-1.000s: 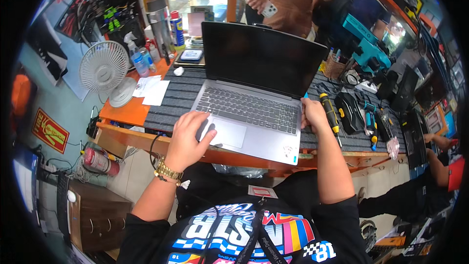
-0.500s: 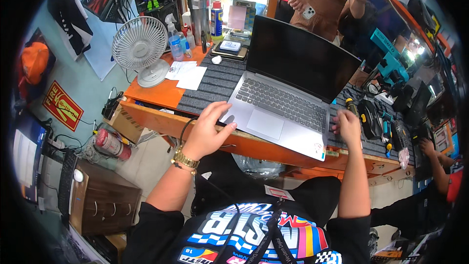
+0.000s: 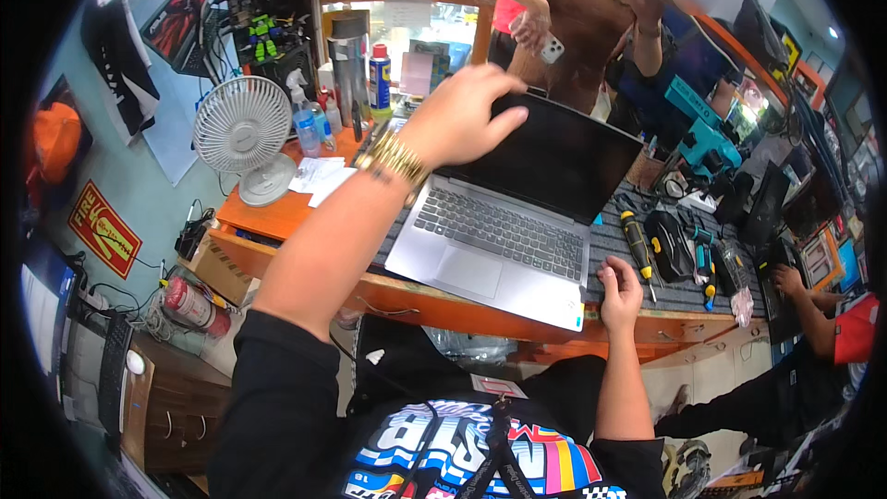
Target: The person pries open the laptop casing by hand and with a tool, removes a small component from a tool kit using pliers, and سپس closes the laptop lid.
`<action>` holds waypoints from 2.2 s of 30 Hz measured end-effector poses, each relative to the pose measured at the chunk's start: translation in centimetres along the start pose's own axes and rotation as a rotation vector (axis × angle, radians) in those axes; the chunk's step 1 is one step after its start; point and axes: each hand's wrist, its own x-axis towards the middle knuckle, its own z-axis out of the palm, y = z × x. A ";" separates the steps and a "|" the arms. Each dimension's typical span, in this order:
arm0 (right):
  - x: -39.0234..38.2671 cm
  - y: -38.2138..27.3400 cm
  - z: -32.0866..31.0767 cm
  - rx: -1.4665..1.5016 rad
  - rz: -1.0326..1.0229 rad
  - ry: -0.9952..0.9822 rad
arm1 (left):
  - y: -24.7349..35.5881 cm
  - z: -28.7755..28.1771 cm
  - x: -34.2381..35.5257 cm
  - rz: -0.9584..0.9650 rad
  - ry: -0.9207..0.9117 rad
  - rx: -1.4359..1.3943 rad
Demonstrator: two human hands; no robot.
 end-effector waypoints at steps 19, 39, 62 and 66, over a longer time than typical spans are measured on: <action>-0.5 -2.1 0.4 -0.183 -0.121 0.012 | -0.8 5.0 7.3 -0.050 -0.447 0.283; -0.8 -1.2 0.1 0.060 0.010 0.064 | 9.5 0.7 -8.0 0.061 -0.689 0.007; 12.7 -7.9 8.7 -0.478 -0.115 -0.497 | 8.9 3.0 -25.8 -1.059 -1.053 -1.166; 15.5 -9.6 14.8 -0.713 -0.085 -0.903 | 8.8 3.0 -24.7 -1.580 -0.733 -1.655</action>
